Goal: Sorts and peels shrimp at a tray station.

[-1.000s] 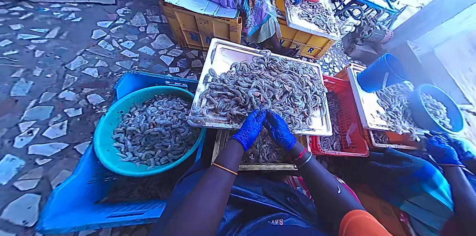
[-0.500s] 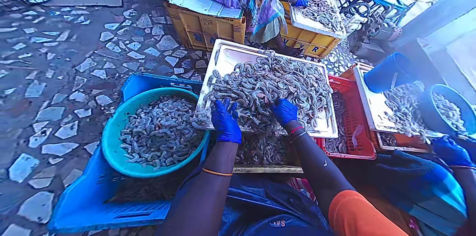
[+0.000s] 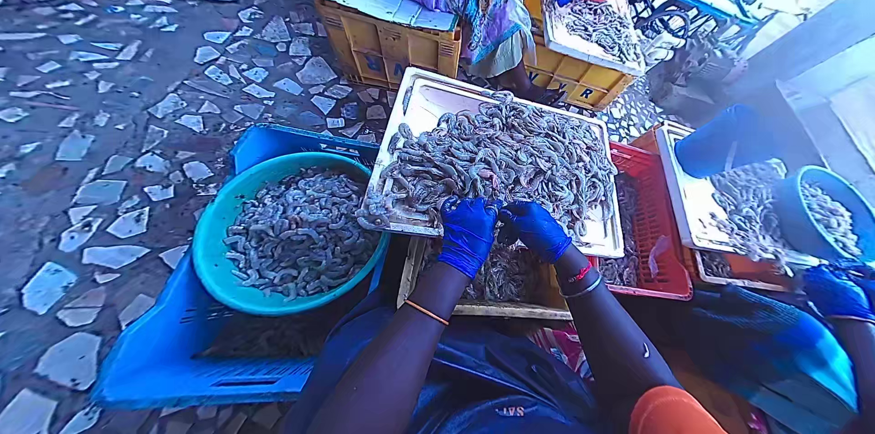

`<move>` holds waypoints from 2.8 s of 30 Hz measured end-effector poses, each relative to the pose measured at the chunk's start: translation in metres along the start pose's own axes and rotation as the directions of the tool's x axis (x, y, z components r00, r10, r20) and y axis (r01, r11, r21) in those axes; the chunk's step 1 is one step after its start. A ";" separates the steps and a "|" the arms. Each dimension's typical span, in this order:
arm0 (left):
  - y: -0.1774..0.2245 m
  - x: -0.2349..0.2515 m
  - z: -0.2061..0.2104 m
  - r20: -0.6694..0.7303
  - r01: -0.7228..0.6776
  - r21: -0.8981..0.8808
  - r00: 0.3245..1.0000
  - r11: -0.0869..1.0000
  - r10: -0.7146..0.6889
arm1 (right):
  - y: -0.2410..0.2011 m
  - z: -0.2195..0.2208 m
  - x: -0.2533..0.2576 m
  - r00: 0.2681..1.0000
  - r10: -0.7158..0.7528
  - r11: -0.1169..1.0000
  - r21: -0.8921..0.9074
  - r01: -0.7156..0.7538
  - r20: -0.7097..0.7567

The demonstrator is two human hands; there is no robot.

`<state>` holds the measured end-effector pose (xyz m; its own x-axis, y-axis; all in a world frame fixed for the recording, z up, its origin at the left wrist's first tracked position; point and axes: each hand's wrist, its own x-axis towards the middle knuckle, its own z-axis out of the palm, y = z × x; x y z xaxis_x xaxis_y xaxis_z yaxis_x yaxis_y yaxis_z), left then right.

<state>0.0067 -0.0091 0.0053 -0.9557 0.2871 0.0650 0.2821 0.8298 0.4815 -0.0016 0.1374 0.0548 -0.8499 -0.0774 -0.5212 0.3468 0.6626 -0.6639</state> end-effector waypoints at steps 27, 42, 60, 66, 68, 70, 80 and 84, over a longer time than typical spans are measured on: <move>-0.022 0.008 -0.039 0.404 0.259 -0.207 0.901 0.943 -0.159 | 0.025 -0.011 -0.032 0.940 -0.328 0.853 0.458 0.252 0.093; -0.015 0.015 -0.036 0.418 0.314 0.057 0.854 0.948 -0.309 | -0.017 0.009 0.096 0.952 -0.198 0.643 -0.764 -0.055 -0.235; -0.006 0.014 0.000 0.147 0.095 -0.317 0.988 0.944 -0.050 | 0.019 0.001 0.001 0.986 -0.110 0.899 0.410 0.152 -0.124; 0.011 0.006 0.008 0.031 -0.020 0.087 0.999 0.996 0.018 | 0.027 -0.004 -0.010 0.997 -0.037 0.843 0.533 0.068 -0.069; 0.016 0.003 0.007 0.124 -0.010 0.051 0.992 0.999 0.003 | 0.034 -0.004 -0.006 0.992 -0.074 0.887 0.448 0.113 -0.102; 0.015 0.003 0.005 0.149 0.061 -0.106 0.988 0.992 -0.045 | 0.041 -0.008 -0.002 0.987 -0.109 0.960 0.246 0.134 -0.114; -0.002 0.016 -0.006 0.213 0.476 -0.617 0.868 0.627 -0.449 | 0.050 -0.004 -0.001 0.893 -0.428 0.904 -0.067 0.423 -0.139; -0.022 0.016 -0.011 0.152 0.326 -0.745 0.933 0.582 -0.328 | 0.052 -0.010 -0.001 0.905 -0.382 0.895 0.170 0.413 -0.187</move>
<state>-0.0157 -0.0286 0.0055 -0.9708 0.0684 -0.2297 -0.2099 0.2203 0.9526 0.0131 0.1796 0.0256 -0.9759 -0.1838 -0.1177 0.0269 0.4342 -0.9004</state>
